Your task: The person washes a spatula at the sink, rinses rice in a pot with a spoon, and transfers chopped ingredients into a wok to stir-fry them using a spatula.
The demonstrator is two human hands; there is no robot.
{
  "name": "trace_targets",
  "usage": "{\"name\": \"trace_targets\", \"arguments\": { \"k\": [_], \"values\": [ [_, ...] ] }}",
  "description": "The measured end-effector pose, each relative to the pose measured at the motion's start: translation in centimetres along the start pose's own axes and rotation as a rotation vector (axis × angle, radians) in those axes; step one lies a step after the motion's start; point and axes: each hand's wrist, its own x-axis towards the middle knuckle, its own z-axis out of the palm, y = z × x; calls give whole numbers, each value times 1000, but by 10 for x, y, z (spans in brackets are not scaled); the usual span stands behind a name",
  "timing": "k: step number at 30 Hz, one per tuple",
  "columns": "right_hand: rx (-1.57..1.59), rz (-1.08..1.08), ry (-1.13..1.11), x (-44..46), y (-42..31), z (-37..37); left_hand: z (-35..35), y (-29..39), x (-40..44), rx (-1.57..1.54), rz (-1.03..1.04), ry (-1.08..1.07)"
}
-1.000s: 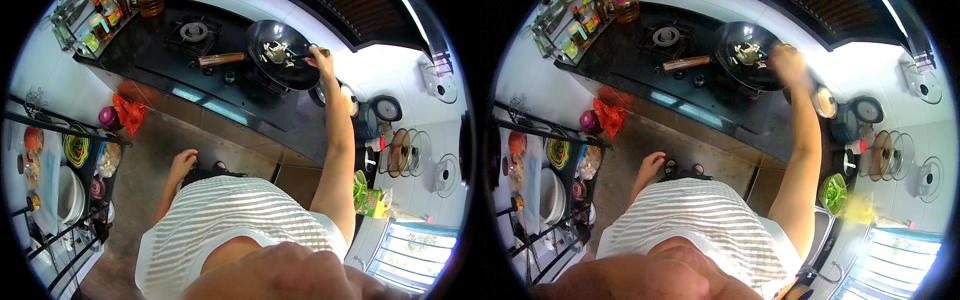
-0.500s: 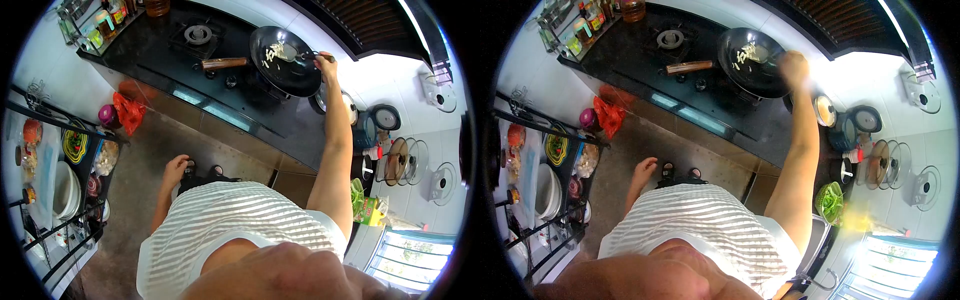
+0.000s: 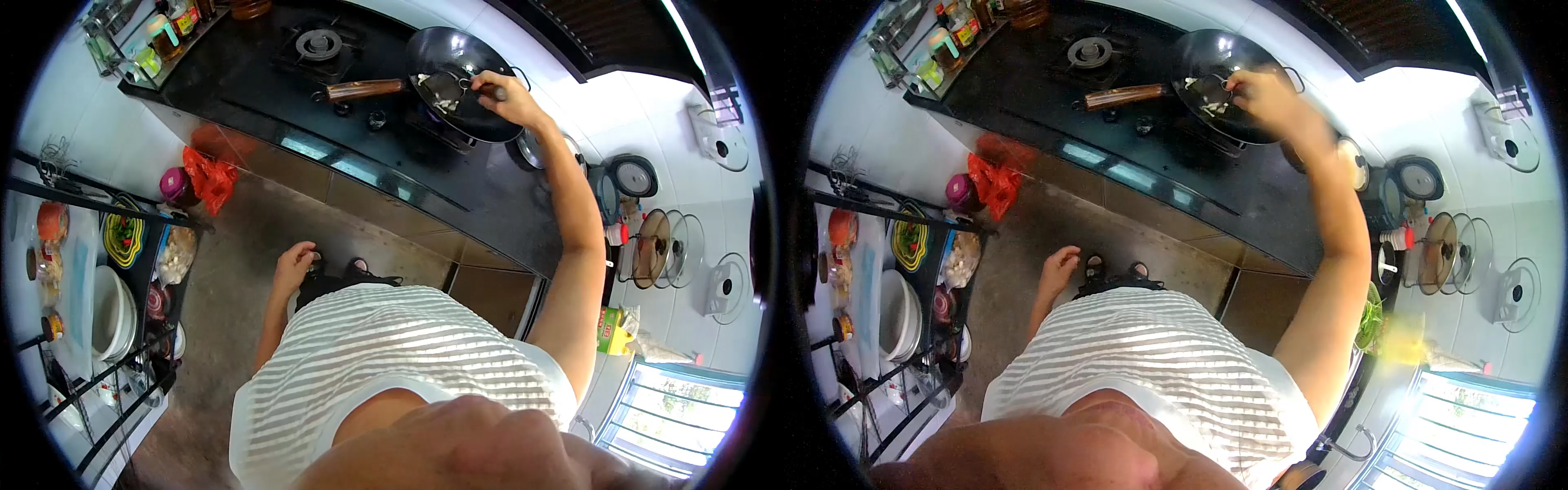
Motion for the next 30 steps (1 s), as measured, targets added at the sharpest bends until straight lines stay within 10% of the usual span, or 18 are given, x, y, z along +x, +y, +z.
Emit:
{"name": "trace_targets", "arguments": {
  "k": [12, 14, 18, 20, 30],
  "values": [
    [284, 603, 640, -11, 113, -34, -6, -10, -11, -12, -47, 61],
    [918, 762, 733, -14, 111, -24, -4, -14, -14, -73, -69, 67],
    [602, 386, 702, -4, 103, 8, 0, -1, -13, -66, -124, 32],
    [1000, 289, 547, 0, 68, -15, 0, -5, -10, -92, -60, 30],
    [832, 711, 500, -10, 110, -35, 0, -12, -3, 4, -69, 85]
  ]
}}
